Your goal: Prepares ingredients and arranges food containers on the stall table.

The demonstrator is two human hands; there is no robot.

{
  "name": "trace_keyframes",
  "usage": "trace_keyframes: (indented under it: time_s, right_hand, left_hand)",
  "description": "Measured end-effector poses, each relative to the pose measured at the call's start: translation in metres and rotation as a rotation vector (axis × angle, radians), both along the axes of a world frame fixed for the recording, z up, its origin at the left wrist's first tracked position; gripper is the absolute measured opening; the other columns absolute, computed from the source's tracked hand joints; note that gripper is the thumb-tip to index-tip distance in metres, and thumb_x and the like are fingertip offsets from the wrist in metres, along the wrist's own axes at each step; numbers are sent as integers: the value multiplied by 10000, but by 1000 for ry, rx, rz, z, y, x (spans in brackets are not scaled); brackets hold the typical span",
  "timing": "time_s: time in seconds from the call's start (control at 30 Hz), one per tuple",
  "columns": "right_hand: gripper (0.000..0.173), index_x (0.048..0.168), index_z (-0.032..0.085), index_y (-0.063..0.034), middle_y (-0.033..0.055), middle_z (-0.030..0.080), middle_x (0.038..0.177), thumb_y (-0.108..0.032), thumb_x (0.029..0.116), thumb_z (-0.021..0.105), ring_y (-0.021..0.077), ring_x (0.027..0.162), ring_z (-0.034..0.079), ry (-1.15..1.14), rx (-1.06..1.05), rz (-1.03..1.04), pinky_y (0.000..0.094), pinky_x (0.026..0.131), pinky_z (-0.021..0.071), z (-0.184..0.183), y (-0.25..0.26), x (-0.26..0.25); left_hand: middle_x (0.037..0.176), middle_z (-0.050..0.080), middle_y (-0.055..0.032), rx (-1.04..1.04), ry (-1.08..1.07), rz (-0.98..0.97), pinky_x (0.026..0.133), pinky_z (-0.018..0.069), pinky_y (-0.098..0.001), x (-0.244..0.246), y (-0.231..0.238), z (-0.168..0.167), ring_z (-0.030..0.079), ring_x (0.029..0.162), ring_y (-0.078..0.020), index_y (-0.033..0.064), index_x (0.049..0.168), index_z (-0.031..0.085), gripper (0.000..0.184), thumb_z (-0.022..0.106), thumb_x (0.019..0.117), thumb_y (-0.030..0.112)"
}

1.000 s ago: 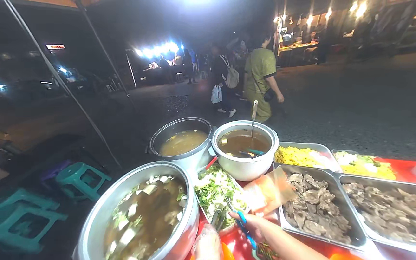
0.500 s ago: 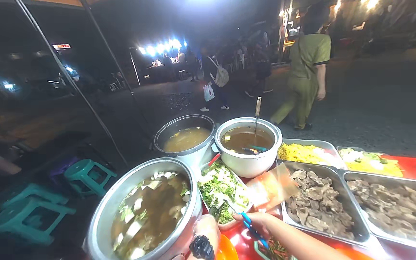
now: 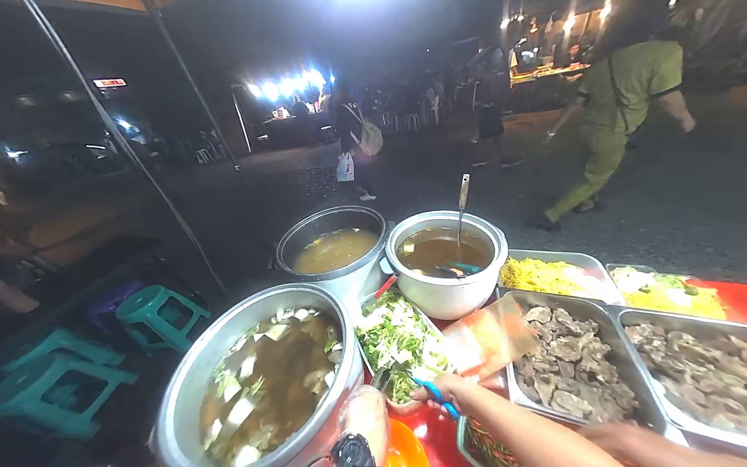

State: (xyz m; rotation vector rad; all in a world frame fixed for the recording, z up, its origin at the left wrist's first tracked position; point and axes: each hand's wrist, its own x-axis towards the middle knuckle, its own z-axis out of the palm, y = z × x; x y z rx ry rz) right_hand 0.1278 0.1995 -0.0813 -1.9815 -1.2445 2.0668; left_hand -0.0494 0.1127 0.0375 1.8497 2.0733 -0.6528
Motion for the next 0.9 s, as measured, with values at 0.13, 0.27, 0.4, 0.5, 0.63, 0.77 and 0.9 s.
trace_keyframes:
  time_s: [0.13,0.27,0.4,0.5,0.63,0.77,0.9]
  right_hand:
    - [461,989,660,-80,-29,626,695,-505,869,791,82,561,583,-54,124,1,282,567,516,-16,-16,10]
    - [583,1156,648,-84,21,623,821,-630,954,616,135,683,581,18,187,71,353,651,510,12,-30,43]
    - [592,1092,616,-160,-5,592,753,-723,908,594,113,614,546,103,39,-137,308,561,473,29,-34,71]
    - [663,1218,615,-158,20,621,848,-729,881,631,123,664,554,46,44,-165,310,593,470,35,-37,83]
    - [763,1323,603,-132,107,693,1045,-696,824,728,238,923,691,-25,-8,-175,467,829,585,45,-44,99]
    - [583,1023,634,-148,10,584,722,-684,818,739,142,602,588,-31,-95,-196,347,582,538,54,-45,109]
    - [606,1004,638,-144,-3,548,663,-730,850,666,102,488,494,-31,-99,-78,274,463,448,50,-29,95]
  left_hand:
    - [1364,619,-204,-4,-26,89,1003,523,-516,2,4,9,611,1259,-353,-30,1341,582,422,543,990,200]
    - [1306,654,-186,45,-151,142,989,529,-535,-4,20,19,639,1217,-335,-4,1259,635,523,608,935,406]
    - [1245,687,-177,7,-244,97,979,525,-567,8,49,9,651,1194,-329,34,1110,718,567,579,921,551]
    - [1266,678,-189,4,-279,120,1009,511,-557,29,70,-18,636,1220,-331,17,1147,710,571,584,939,533]
    - [1283,676,-177,65,-275,118,1015,518,-537,31,85,-45,637,1227,-321,33,1234,677,455,584,956,382]
    - [1289,669,-177,59,-277,123,1022,514,-529,9,78,-34,632,1233,-320,27,1243,665,412,585,968,323]
    - [1264,684,-170,71,-262,146,1005,521,-529,-5,61,-27,645,1214,-313,35,1208,681,432,584,961,375]
